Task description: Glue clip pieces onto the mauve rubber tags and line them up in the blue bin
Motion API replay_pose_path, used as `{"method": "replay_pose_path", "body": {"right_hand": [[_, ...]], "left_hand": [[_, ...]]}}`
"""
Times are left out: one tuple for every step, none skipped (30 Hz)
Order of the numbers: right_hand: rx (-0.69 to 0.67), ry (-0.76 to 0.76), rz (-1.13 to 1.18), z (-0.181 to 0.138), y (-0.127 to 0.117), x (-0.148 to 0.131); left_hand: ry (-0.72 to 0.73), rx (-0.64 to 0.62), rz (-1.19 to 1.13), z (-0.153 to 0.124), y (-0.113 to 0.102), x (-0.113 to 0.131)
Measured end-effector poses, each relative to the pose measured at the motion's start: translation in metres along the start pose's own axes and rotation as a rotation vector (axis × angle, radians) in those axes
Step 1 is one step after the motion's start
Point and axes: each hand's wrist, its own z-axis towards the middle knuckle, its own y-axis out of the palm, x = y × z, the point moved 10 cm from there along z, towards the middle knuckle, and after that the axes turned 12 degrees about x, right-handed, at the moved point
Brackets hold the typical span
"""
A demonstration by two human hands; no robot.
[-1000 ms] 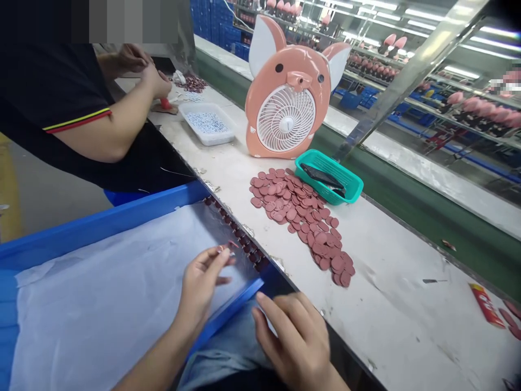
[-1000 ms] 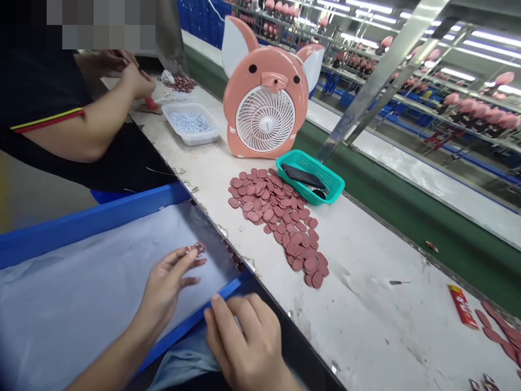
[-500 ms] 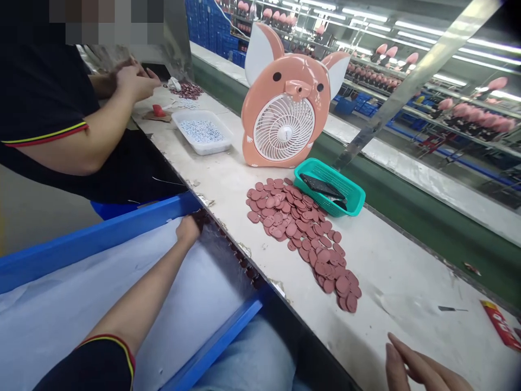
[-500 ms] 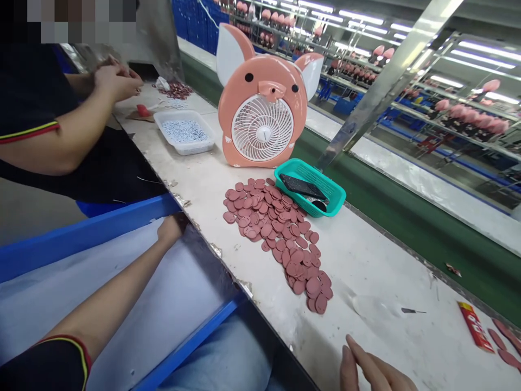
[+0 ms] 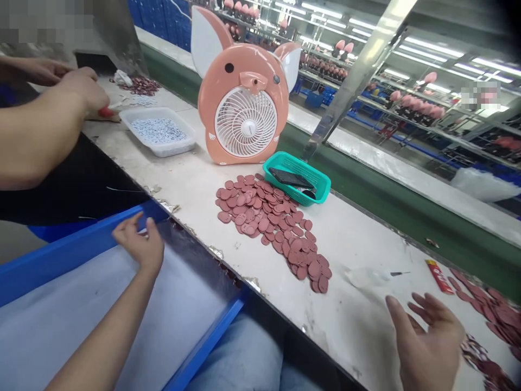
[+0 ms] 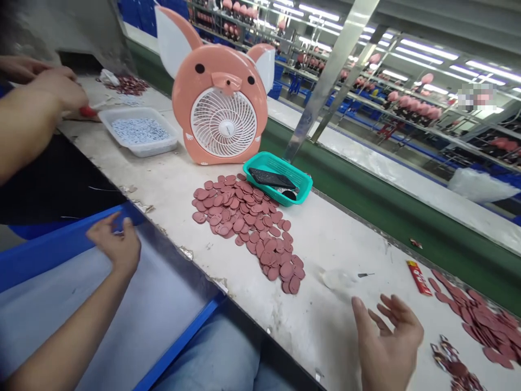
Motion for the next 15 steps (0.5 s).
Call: {"method": "replay_pose_path", "body": {"right_hand": [[-0.066, 0.07, 0.037, 0.006, 0.011, 0.011], [-0.133, 0.102, 0.045, 0.012, 0.023, 0.018], [-0.2, 0.112, 0.03, 0.016, 0.034, 0.022], [-0.253, 0.104, 0.012, 0.02, 0.044, 0.025], [-0.283, 0.087, 0.001, 0.023, 0.052, 0.024], [-0.295, 0.067, -0.005, 0.026, 0.058, 0.023], [-0.307, 0.048, -0.01, 0.028, 0.062, 0.02], [-0.325, 0.031, -0.011, 0.028, 0.067, 0.016], [-0.345, 0.015, -0.006, 0.028, 0.071, 0.012], [-0.368, 0.001, 0.005, 0.026, 0.074, 0.007], [-0.392, -0.011, 0.023, 0.023, 0.076, 0.003], [-0.413, -0.022, 0.048, 0.019, 0.078, -0.002], [-0.426, -0.028, 0.075, 0.015, 0.077, -0.005], [-0.431, -0.028, 0.102, 0.011, 0.076, -0.008], [-0.431, -0.025, 0.127, 0.008, 0.074, -0.01]], "left_hand": [[0.054, 0.054, -0.035, -0.004, -0.011, 0.014], [0.118, 0.082, -0.061, -0.009, -0.017, 0.029], [0.191, 0.071, -0.08, -0.013, -0.017, 0.047], [0.269, 0.02, -0.09, -0.017, -0.011, 0.067], [0.351, -0.063, -0.091, -0.021, -0.001, 0.087], [0.43, -0.165, -0.084, -0.025, 0.011, 0.106], [0.498, -0.264, -0.068, -0.028, 0.023, 0.123], [0.552, -0.35, -0.047, -0.031, 0.033, 0.137], [0.591, -0.415, -0.021, -0.032, 0.04, 0.147], [0.616, -0.461, 0.007, -0.033, 0.045, 0.155], [0.632, -0.492, 0.033, -0.033, 0.047, 0.16], [0.641, -0.515, 0.056, -0.033, 0.048, 0.163], [0.645, -0.532, 0.074, -0.034, 0.049, 0.164], [0.643, -0.547, 0.088, -0.035, 0.049, 0.165], [0.635, -0.558, 0.096, -0.036, 0.048, 0.164]]}}
